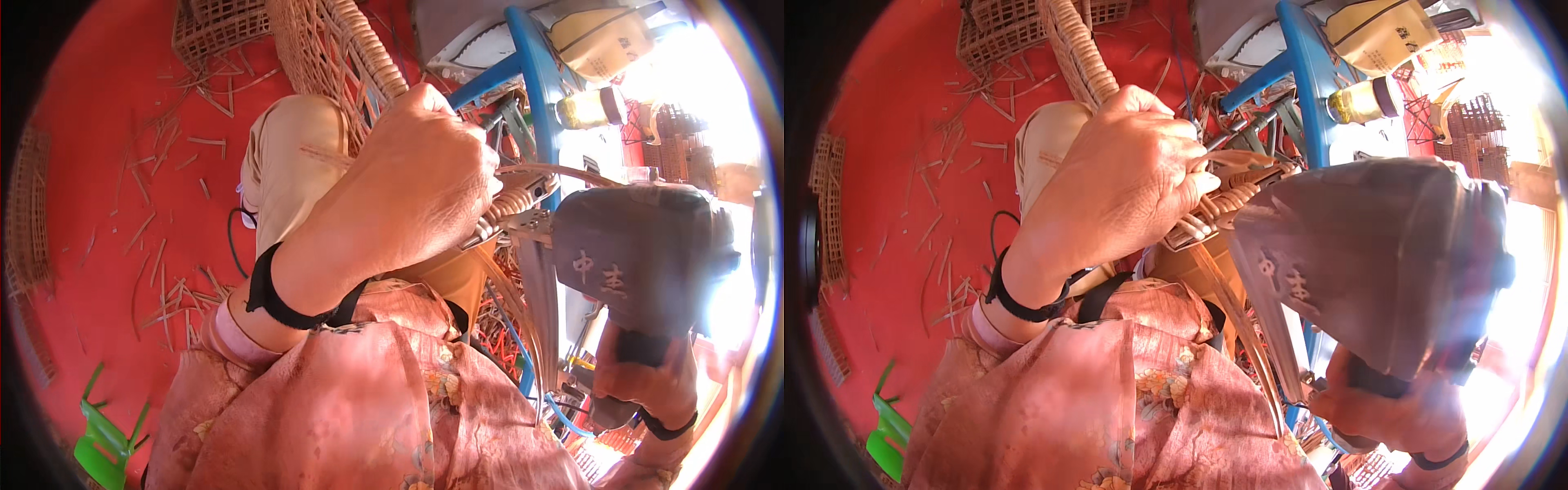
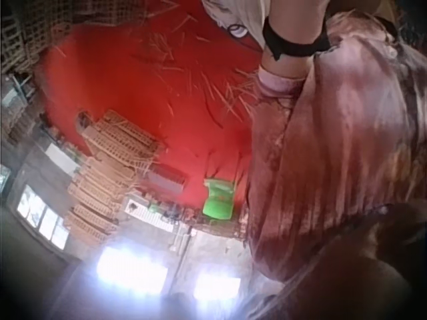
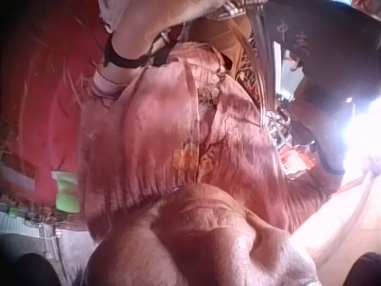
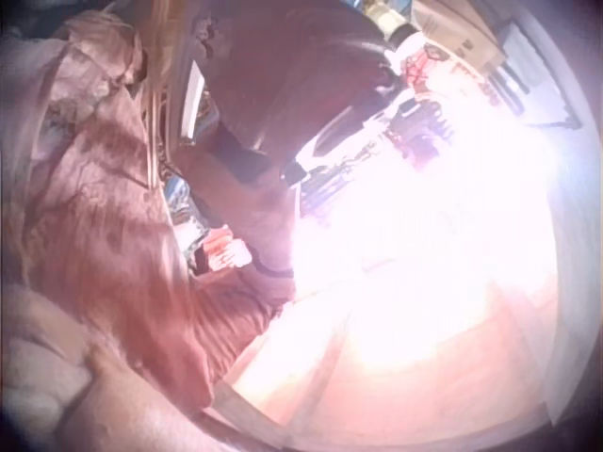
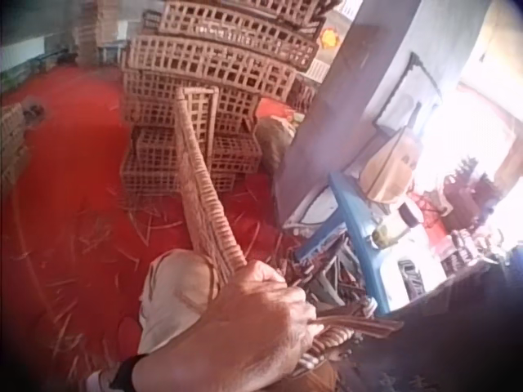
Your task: Assembling a bamboo chair by weaving strips and using a pneumatic staple gun.
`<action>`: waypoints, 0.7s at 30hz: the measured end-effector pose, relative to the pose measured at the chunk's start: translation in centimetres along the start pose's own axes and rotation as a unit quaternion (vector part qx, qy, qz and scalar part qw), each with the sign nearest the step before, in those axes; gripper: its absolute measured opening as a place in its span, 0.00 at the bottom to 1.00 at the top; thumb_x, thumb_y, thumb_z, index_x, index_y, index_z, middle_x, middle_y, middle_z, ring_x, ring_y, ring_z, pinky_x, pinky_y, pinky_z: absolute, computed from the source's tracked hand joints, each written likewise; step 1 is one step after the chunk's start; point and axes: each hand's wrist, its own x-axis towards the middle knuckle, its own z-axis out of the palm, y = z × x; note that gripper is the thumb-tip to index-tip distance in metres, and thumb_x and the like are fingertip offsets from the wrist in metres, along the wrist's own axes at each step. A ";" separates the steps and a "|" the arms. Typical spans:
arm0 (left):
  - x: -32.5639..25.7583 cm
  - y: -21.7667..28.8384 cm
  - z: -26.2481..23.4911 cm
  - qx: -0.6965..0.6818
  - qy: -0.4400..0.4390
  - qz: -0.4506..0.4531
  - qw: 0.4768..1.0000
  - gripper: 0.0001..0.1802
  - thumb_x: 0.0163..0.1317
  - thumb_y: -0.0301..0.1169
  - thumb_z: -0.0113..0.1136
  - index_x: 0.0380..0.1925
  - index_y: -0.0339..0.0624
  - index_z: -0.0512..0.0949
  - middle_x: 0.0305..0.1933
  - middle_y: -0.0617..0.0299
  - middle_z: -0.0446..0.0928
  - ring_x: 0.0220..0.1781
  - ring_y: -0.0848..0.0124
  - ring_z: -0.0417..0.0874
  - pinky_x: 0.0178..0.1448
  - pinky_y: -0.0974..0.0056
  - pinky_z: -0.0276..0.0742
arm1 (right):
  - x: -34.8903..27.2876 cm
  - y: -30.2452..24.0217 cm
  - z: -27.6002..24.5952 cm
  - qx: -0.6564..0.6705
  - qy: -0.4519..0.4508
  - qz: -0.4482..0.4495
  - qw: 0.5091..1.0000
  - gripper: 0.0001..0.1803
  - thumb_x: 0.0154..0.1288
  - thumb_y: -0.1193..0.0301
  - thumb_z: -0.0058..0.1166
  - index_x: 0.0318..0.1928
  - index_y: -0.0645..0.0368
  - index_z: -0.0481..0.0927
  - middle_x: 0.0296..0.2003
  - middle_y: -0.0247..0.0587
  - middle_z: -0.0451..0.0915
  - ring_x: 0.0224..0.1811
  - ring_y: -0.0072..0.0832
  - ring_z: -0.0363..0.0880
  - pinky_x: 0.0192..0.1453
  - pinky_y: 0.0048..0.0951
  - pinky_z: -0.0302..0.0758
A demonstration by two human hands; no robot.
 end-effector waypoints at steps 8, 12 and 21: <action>0.0 0.1 -0.7 -0.030 0.023 0.009 0.999 0.09 0.60 0.33 0.60 0.24 0.43 0.83 0.26 0.62 0.78 0.36 0.65 0.80 0.57 0.60 0.68 | -0.9 0.8 0.4 0.139 0.030 0.026 0.990 0.24 0.33 0.75 0.68 0.37 0.64 0.79 0.20 0.38 0.77 0.21 0.28 0.77 0.26 0.24 0.73; 0.2 0.2 -0.5 -0.056 0.045 0.022 0.997 0.08 0.59 0.32 0.60 0.25 0.41 0.83 0.26 0.62 0.78 0.36 0.64 0.79 0.56 0.59 0.69 | -2.4 2.0 0.5 0.215 0.058 0.037 0.974 0.24 0.34 0.75 0.69 0.39 0.64 0.78 0.21 0.40 0.77 0.22 0.29 0.78 0.28 0.25 0.75; 2.0 0.9 -1.1 -0.143 0.034 0.008 0.989 0.11 0.56 0.30 0.65 0.18 0.38 0.78 0.22 0.58 0.76 0.30 0.60 0.78 0.44 0.60 0.70 | -5.9 9.9 0.6 0.350 0.104 -0.012 0.931 0.28 0.43 0.74 0.66 0.48 0.66 0.75 0.28 0.45 0.78 0.26 0.31 0.80 0.29 0.30 0.79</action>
